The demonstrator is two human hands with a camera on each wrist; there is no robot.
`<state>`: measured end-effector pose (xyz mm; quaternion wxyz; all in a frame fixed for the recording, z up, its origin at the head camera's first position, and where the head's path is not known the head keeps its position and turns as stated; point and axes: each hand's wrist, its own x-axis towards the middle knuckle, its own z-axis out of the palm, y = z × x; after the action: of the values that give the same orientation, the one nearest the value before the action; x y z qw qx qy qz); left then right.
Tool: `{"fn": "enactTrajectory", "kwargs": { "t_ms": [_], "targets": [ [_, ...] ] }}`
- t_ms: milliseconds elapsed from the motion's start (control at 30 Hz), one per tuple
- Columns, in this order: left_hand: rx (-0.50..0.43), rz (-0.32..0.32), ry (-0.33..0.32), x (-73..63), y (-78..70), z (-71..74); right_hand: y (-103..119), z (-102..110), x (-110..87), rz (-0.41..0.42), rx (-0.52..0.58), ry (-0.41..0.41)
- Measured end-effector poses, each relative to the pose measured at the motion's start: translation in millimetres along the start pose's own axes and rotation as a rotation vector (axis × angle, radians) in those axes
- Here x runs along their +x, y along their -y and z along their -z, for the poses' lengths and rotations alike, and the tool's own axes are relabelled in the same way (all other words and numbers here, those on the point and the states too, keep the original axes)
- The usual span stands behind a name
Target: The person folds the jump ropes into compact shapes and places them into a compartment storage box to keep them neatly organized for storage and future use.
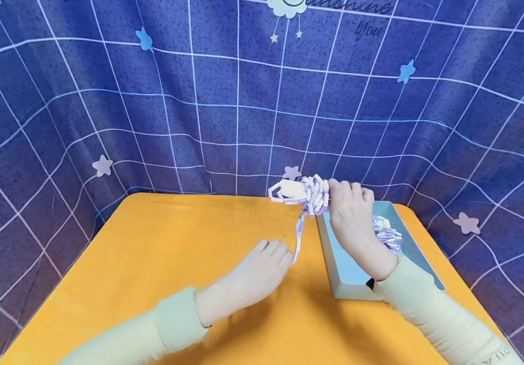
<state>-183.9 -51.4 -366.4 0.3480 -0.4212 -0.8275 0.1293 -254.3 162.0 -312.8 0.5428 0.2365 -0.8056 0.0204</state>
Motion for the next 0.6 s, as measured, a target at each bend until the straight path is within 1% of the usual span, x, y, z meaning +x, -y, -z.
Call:
{"fn": "enactTrajectory", "kwargs": {
  "t_ms": [67, 133, 267, 367, 500, 600],
  "targets": [
    [-0.007, -0.003, -0.016, 0.4, -2.4, 5.2, -1, -1, -2.2, 0.005, -0.019, 0.011],
    [-0.006, -0.002, -0.048, 1.0, -3.8, 10.3, 0, -1, -3.9, 0.017, -0.041, 0.016],
    [0.042, -0.010, -0.125, 3.6, -1.9, 23.1, 2, -2, -6.5, 0.042, -0.059, 0.006],
    [0.080, -0.017, -0.172, 8.1, 3.0, 34.8, 4, -2, -8.4, 0.055, -0.072, 0.003],
    [0.091, -0.017, -0.197, 15.7, 12.9, 50.2, 5, -2, -11.8, 0.082, -0.092, 0.021],
    [0.094, -0.021, -0.213, 20.7, 21.7, 59.4, 6, -1, -13.5, 0.109, -0.099, 0.018]
  ]
}}
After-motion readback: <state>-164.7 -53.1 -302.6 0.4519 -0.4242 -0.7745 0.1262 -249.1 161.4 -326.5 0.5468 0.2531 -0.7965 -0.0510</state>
